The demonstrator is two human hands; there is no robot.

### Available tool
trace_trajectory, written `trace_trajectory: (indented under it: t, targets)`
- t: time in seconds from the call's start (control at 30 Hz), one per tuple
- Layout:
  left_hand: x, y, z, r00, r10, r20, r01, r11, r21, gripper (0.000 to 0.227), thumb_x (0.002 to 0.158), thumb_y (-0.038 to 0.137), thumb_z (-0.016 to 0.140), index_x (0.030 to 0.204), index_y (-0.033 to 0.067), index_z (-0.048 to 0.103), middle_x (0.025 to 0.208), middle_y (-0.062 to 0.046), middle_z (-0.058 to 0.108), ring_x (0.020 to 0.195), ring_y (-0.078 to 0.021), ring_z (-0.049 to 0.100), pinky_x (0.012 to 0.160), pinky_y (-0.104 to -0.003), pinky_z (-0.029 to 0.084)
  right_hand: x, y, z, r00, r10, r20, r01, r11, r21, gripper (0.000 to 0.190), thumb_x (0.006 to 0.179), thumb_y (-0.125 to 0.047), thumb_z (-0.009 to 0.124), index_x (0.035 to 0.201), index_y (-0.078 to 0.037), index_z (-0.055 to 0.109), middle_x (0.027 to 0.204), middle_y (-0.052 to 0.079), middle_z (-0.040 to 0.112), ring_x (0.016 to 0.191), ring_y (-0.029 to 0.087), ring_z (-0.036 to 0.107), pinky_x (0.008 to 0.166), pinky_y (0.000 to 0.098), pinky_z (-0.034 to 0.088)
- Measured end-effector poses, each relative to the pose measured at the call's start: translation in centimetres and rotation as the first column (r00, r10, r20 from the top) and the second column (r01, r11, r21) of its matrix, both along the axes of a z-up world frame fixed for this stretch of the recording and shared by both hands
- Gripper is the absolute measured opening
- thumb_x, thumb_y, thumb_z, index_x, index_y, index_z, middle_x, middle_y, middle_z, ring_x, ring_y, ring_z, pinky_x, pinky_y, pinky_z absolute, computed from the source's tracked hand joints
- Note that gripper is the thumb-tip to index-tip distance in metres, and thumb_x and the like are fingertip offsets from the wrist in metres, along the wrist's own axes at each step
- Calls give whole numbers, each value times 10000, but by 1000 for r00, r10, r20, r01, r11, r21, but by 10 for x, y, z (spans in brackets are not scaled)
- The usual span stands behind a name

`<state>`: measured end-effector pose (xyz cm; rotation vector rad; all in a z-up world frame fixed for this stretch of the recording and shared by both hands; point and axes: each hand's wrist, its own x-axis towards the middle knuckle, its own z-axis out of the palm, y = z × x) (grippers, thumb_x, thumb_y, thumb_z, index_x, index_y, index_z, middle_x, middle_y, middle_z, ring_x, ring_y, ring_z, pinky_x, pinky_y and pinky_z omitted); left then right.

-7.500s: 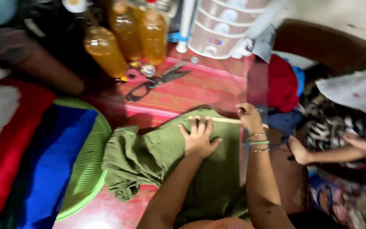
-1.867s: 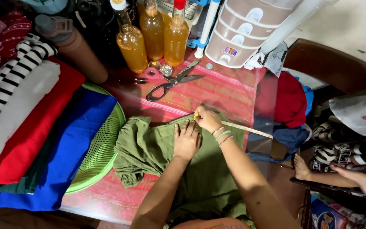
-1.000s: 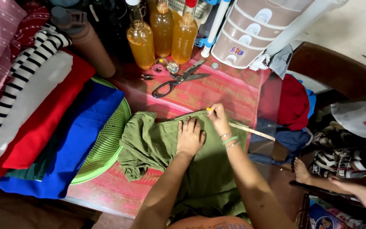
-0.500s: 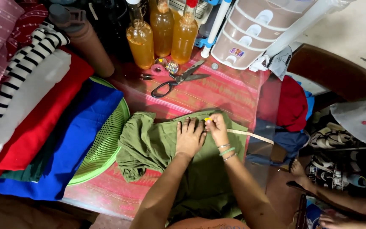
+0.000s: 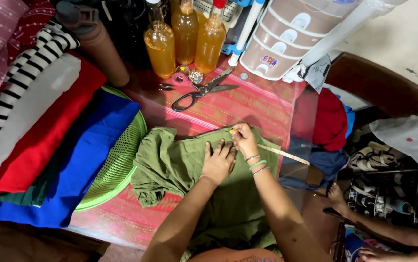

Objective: A person is smoothing out a piece of green fabric and using a wooden stick to measure it on a low table.

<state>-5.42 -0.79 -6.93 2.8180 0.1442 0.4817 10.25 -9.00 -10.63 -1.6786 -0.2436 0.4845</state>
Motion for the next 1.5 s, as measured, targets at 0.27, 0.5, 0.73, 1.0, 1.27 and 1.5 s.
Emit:
trace_trajectory:
  t: [0.27, 0.5, 0.73, 1.0, 1.27, 1.5]
  targets:
    - [-6, 10, 27, 953, -13, -302, -17, 995, -97, 419, 1033, 509, 445, 1405, 342, 539, 1638, -79, 293, 1552, -409, 138, 1170, -768, 111, 42, 5, -18, 693, 590, 413, -142, 675, -724, 199, 898, -331, 706, 1062, -227, 662, 826, 88, 721, 899, 324, 727, 796, 446, 589]
    - [-3, 11, 27, 940, -16, -341, -18, 995, -97, 407, 1026, 515, 440, 1378, 345, 551, 1639, -96, 273, 1550, -432, 118, 1161, -779, 92, 8, 30, 57, 668, 743, 20, -200, 205, -958, 232, 1019, -452, 420, 1119, -245, 449, 1008, 158, 751, 1087, 364, 719, 953, 500, 558]
    - [-2, 11, 30, 931, -10, -365, -23, 996, -85, 417, 1025, 519, 436, 1398, 357, 528, 1619, -92, 290, 1548, -431, 120, 1160, -778, 89, 6, 42, 87, 696, 718, -12, -246, 222, -944, 184, 955, -297, 501, 1124, -235, 460, 1076, 226, 736, 1131, 453, 676, 1007, 522, 522]
    - [-6, 8, 25, 940, -11, -341, -16, 997, -76, 423, 1031, 508, 423, 1418, 366, 515, 1621, -95, 287, 1549, -435, 125, 1160, -777, 113, 48, 28, 18, 870, 471, 148, -188, 594, -782, 141, 973, -314, 527, 1106, -291, 565, 1074, 132, 758, 1170, 368, 671, 1008, 472, 511]
    - [-7, 11, 32, 941, -8, -338, -20, 997, -78, 406, 1023, 517, 436, 1373, 353, 560, 1604, -93, 328, 1546, -423, 147, 1160, -777, 114, -3, 31, 82, 700, 706, 107, -195, 334, -922, 114, 951, -302, 508, 1037, -234, 542, 974, 173, 769, 1065, 386, 720, 963, 508, 552]
    - [-6, 9, 17, 962, -2, -272, -20, 997, -77, 416, 1013, 516, 454, 1395, 369, 525, 1598, -91, 337, 1537, -423, 176, 1153, -784, 136, 32, 11, 47, 900, 365, 238, -50, 629, -776, 227, 1026, -451, 494, 1145, -273, 570, 1008, 171, 755, 1103, 411, 689, 968, 541, 522]
